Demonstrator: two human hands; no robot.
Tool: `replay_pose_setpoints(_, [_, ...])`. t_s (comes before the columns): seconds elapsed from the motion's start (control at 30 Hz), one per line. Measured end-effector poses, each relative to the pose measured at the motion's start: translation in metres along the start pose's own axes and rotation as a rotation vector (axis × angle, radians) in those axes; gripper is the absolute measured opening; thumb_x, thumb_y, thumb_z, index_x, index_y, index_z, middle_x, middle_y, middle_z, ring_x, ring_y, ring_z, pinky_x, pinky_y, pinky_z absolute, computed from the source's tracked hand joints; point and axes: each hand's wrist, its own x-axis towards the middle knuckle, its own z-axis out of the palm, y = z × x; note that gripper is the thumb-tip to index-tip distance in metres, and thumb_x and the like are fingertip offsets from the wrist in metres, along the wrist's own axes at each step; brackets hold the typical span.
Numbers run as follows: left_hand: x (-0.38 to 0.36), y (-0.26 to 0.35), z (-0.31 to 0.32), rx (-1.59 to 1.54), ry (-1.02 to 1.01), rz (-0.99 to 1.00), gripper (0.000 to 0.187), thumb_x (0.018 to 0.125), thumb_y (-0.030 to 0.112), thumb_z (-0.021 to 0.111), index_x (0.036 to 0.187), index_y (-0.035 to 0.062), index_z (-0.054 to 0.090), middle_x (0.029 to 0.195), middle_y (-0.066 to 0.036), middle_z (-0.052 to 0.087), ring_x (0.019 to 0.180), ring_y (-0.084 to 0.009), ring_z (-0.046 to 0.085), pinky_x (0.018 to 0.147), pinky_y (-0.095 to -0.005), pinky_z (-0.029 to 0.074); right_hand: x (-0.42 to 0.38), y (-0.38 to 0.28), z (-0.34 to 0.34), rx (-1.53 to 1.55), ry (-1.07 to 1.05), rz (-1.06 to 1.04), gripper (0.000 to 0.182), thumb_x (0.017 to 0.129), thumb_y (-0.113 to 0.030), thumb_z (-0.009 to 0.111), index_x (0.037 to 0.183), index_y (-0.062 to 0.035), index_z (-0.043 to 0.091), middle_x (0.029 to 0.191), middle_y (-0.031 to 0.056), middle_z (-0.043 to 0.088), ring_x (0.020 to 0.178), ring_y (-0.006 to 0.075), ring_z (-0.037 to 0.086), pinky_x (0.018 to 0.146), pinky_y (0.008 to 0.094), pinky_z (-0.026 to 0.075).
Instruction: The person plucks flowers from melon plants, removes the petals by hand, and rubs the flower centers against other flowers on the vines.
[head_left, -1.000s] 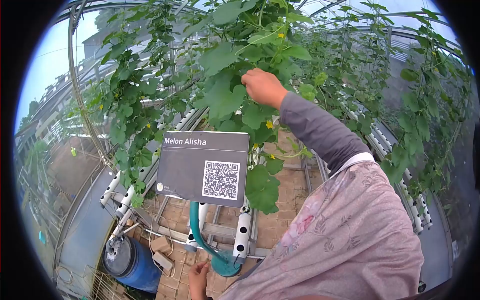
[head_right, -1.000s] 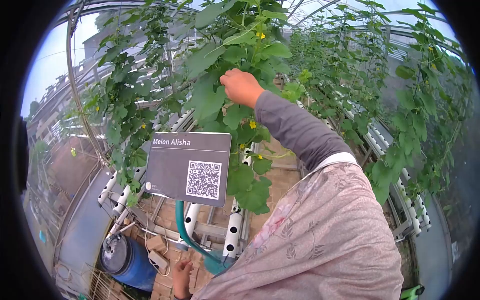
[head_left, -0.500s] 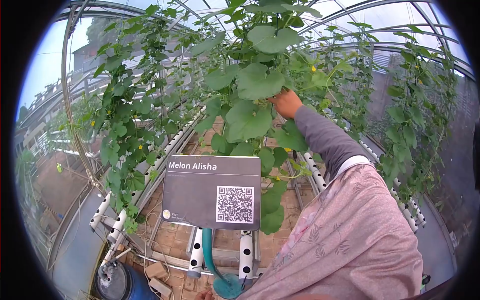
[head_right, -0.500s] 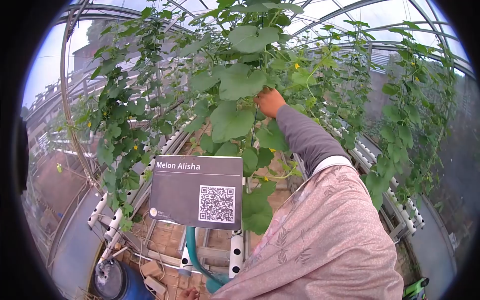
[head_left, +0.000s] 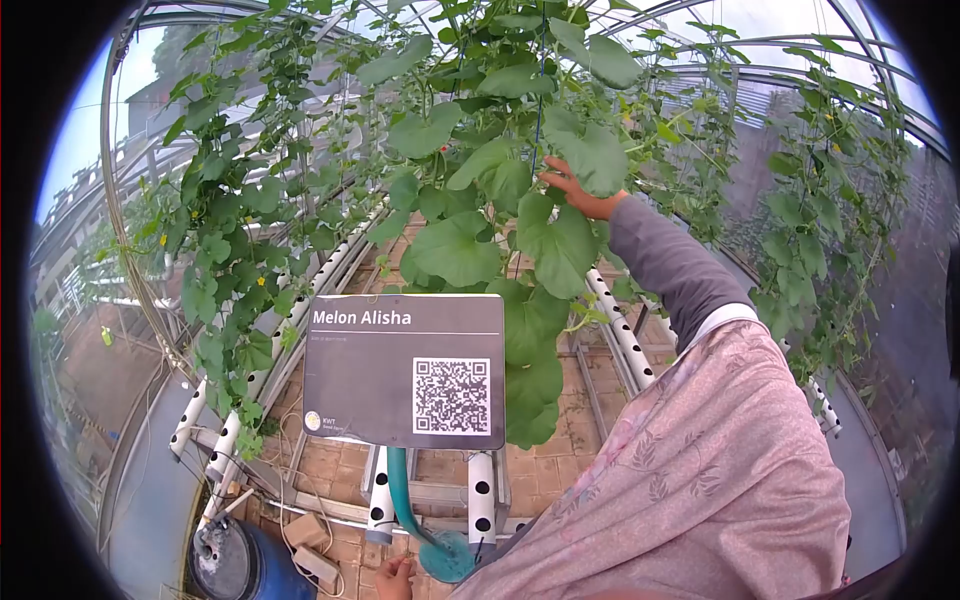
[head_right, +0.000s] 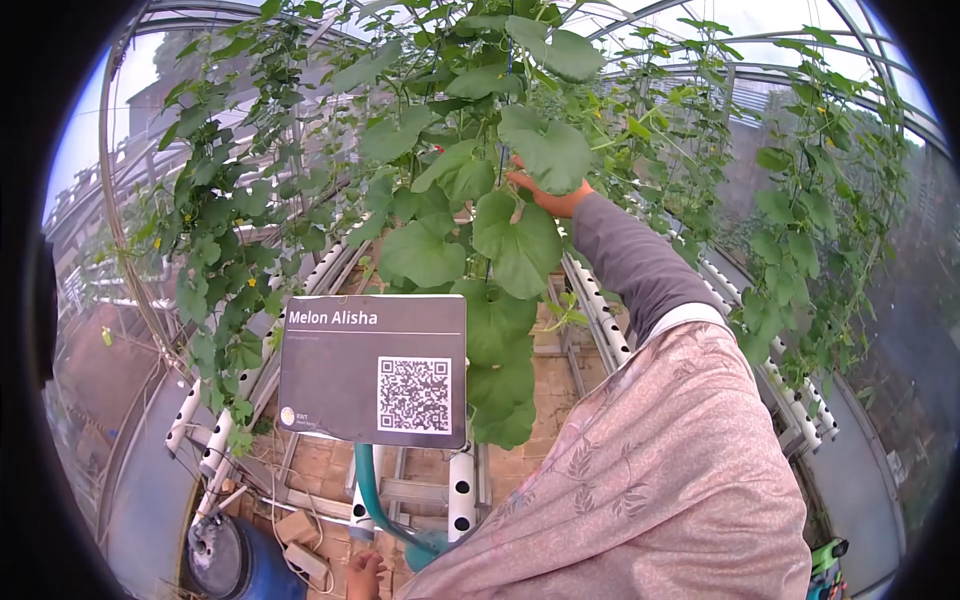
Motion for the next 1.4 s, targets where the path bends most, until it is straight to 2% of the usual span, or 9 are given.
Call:
replay_pose_setpoints(0.2, [-0.014, 0.027, 0.014, 0.129, -0.058, 0.017, 0.029, 0.091, 0.02, 0.059, 0.111, -0.0009, 0.06, 0.096, -0.011, 0.066, 0.081, -0.0181, 0.065, 0.064, -0.0302, 0.051, -0.005, 0.005, 0.014, 0.06, -0.088, 0.048, 0.061, 0.077, -0.008, 0.057, 0.135, -0.0208, 0.049, 0.142, 0.0115, 0.043, 0.13, 0.0323, 0.041, 0.108, 0.0432, 0.034])
replay_pose_setpoints(0.3, [-0.018, 0.021, 0.022, 0.144, 0.039, 0.013, 0.029, 0.091, 0.02, 0.059, 0.112, -0.0004, 0.061, 0.097, -0.011, 0.067, 0.082, -0.0184, 0.065, 0.066, -0.0291, 0.051, -0.002, 0.003, 0.026, 0.205, -0.038, 0.131, 0.052, 0.077, -0.01, 0.056, 0.129, -0.0181, 0.054, 0.131, 0.0137, 0.052, 0.118, 0.034, 0.051, 0.098, 0.0444, 0.042])
replay_pose_setpoints(0.37, [-0.032, 0.035, 0.033, 0.134, 0.075, 0.002, 0.029, 0.091, 0.02, 0.06, 0.111, -0.0002, 0.062, 0.097, -0.011, 0.067, 0.082, -0.0185, 0.065, 0.066, -0.0288, 0.05, -0.005, 0.012, 0.065, -0.066, -0.144, 0.108, 0.034, 0.079, -0.014, 0.057, 0.112, -0.0175, 0.065, 0.104, 0.0083, 0.067, 0.098, 0.0253, 0.061, 0.086, 0.0402, 0.044])
replay_pose_setpoints(0.47, [-0.046, 0.044, 0.053, 0.098, 0.133, -0.008, 0.029, 0.09, 0.02, 0.06, 0.111, 0.0002, 0.063, 0.098, -0.011, 0.068, 0.082, -0.0187, 0.065, 0.067, -0.0289, 0.05, 0.003, -0.021, -0.015, 0.018, -0.29, 0.072, 0.034, 0.075, -0.014, 0.06, 0.109, -0.0158, 0.065, 0.11, 0.0096, 0.065, 0.101, 0.0242, 0.059, 0.085, 0.037, 0.043])
replay_pose_setpoints(0.5, [-0.048, 0.044, 0.062, 0.072, 0.147, -0.008, 0.029, 0.09, 0.02, 0.06, 0.112, 0.0003, 0.063, 0.098, -0.011, 0.068, 0.083, -0.0188, 0.066, 0.067, -0.0292, 0.05, 0.001, -0.025, -0.009, 0.035, -0.284, 0.075, 0.034, 0.075, -0.014, 0.06, 0.109, -0.0158, 0.065, 0.11, 0.0096, 0.065, 0.101, 0.0242, 0.059, 0.085, 0.037, 0.043])
replay_pose_setpoints(0.57, [-0.05, 0.049, 0.084, 0.098, 0.157, -0.02, 0.03, 0.09, 0.021, 0.061, 0.113, 0.0006, 0.063, 0.099, -0.011, 0.068, 0.083, -0.0192, 0.066, 0.068, -0.0291, 0.051, -0.005, -0.029, 0.003, 0.087, 0.308, -0.069, 0.03, 0.073, -0.015, 0.061, 0.102, -0.0143, 0.067, 0.116, 0.0097, 0.061, 0.109, 0.0268, 0.054, 0.093, 0.0413, 0.04])
replay_pose_setpoints(0.8, [-0.073, 0.11, 0.191, 0.11, 0.122, -0.106, 0.025, 0.089, 0.016, 0.063, 0.109, 0.0002, 0.061, 0.091, -0.007, 0.066, 0.077, -0.0141, 0.062, 0.066, -0.0258, 0.046, -0.047, -0.06, 0.002, 0.254, 0.275, -0.172, 0.021, 0.07, -0.017, 0.066, 0.09, -0.0136, 0.067, 0.115, 0.0058, 0.058, 0.116, 0.028, 0.048, 0.109, 0.0563, 0.028])
replay_pose_setpoints(1.13, [-0.105, 0.113, 0.244, 0.204, 0.142, -0.153, 0.028, 0.089, 0.016, 0.061, 0.111, -0.0002, 0.06, 0.094, -0.008, 0.067, 0.078, -0.0154, 0.064, 0.067, -0.0264, 0.048, -0.081, -0.05, 0.022, 0.287, 0.239, -0.048, 0.018, 0.069, -0.022, 0.066, 0.083, -0.0114, 0.068, 0.093, 0.0057, 0.06, 0.096, 0.0251, 0.055, 0.105, 0.0565, 0.031])
replay_pose_setpoints(1.4, [-0.119, 0.113, 0.261, 0.134, 0.247, -0.191, 0.027, 0.088, 0.015, 0.063, 0.11, -0.0003, 0.063, 0.09, -0.006, 0.067, 0.075, -0.0136, 0.062, 0.065, -0.0256, 0.046, -0.099, -0.029, 0.03, 0.282, 0.175, 0.084, 0.019, 0.073, -0.022, 0.065, 0.088, -0.0113, 0.069, 0.087, 0.0059, 0.062, 0.092, 0.0253, 0.058, 0.105, 0.0562, 0.031])
